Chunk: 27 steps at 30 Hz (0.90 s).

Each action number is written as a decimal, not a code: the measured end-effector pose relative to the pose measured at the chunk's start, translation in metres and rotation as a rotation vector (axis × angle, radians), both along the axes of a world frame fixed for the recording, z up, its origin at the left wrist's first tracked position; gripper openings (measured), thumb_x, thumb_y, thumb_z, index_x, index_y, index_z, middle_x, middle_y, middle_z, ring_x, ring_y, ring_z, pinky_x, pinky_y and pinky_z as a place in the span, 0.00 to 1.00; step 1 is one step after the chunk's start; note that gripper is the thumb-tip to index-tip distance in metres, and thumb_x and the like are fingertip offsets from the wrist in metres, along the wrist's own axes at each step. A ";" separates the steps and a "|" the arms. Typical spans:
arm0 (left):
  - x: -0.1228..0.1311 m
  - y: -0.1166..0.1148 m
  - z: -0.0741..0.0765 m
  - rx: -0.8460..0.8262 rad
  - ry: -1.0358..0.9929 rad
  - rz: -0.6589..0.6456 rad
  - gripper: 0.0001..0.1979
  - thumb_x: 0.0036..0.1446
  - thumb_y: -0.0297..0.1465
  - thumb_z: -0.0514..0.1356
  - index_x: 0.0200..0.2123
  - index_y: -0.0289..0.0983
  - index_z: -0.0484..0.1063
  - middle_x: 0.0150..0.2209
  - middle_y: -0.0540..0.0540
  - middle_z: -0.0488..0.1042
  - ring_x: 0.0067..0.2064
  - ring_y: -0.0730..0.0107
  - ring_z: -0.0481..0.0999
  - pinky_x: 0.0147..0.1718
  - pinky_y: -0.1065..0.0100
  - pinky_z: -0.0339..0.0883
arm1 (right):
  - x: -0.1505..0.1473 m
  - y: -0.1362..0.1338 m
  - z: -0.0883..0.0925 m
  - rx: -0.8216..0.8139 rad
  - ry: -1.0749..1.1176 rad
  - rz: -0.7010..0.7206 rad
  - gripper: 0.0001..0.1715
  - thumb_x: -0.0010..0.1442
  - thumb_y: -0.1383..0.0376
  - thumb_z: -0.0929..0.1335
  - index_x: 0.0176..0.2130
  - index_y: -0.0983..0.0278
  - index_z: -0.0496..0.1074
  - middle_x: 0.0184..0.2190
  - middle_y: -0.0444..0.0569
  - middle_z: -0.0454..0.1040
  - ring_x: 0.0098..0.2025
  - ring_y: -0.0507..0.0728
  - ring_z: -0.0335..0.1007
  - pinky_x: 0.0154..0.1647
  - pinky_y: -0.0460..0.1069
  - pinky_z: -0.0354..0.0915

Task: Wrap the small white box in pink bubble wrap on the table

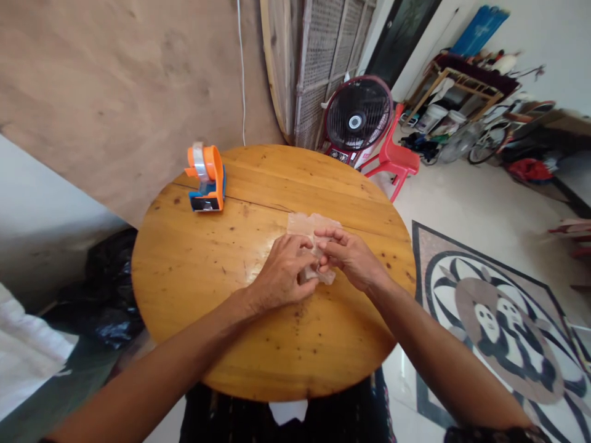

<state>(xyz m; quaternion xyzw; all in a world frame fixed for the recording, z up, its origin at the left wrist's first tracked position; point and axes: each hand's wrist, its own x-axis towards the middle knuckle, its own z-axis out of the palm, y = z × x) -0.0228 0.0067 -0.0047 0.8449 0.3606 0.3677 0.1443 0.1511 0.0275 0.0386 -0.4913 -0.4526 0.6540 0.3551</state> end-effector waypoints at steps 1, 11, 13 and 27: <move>-0.001 -0.002 0.001 -0.011 0.006 0.018 0.10 0.49 0.29 0.63 0.37 0.39 0.73 0.44 0.42 0.67 0.46 0.58 0.66 0.46 0.56 0.63 | 0.000 -0.002 0.000 0.002 0.007 -0.004 0.25 0.50 0.62 0.73 0.47 0.66 0.67 0.22 0.41 0.73 0.20 0.49 0.68 0.23 0.45 0.67; -0.007 -0.005 0.010 -0.131 -0.079 -0.076 0.15 0.49 0.26 0.60 0.42 0.37 0.66 0.40 0.44 0.69 0.43 0.63 0.68 0.44 0.61 0.65 | -0.001 -0.018 0.004 0.051 0.125 -0.078 0.26 0.50 0.64 0.73 0.48 0.62 0.66 0.44 0.49 0.69 0.37 0.52 0.71 0.34 0.48 0.71; -0.007 -0.005 0.011 -0.122 -0.102 -0.086 0.20 0.48 0.25 0.59 0.47 0.37 0.64 0.42 0.44 0.69 0.44 0.62 0.69 0.45 0.60 0.65 | -0.002 -0.020 0.007 0.057 0.120 -0.064 0.25 0.52 0.64 0.71 0.50 0.61 0.65 0.46 0.50 0.68 0.39 0.52 0.71 0.37 0.48 0.71; -0.009 -0.005 0.005 -0.071 -0.071 -0.058 0.09 0.51 0.25 0.57 0.38 0.36 0.69 0.39 0.42 0.68 0.43 0.62 0.69 0.43 0.61 0.69 | 0.003 -0.032 0.017 0.149 0.049 -0.016 0.22 0.60 0.62 0.65 0.54 0.60 0.63 0.54 0.54 0.70 0.53 0.58 0.69 0.52 0.56 0.67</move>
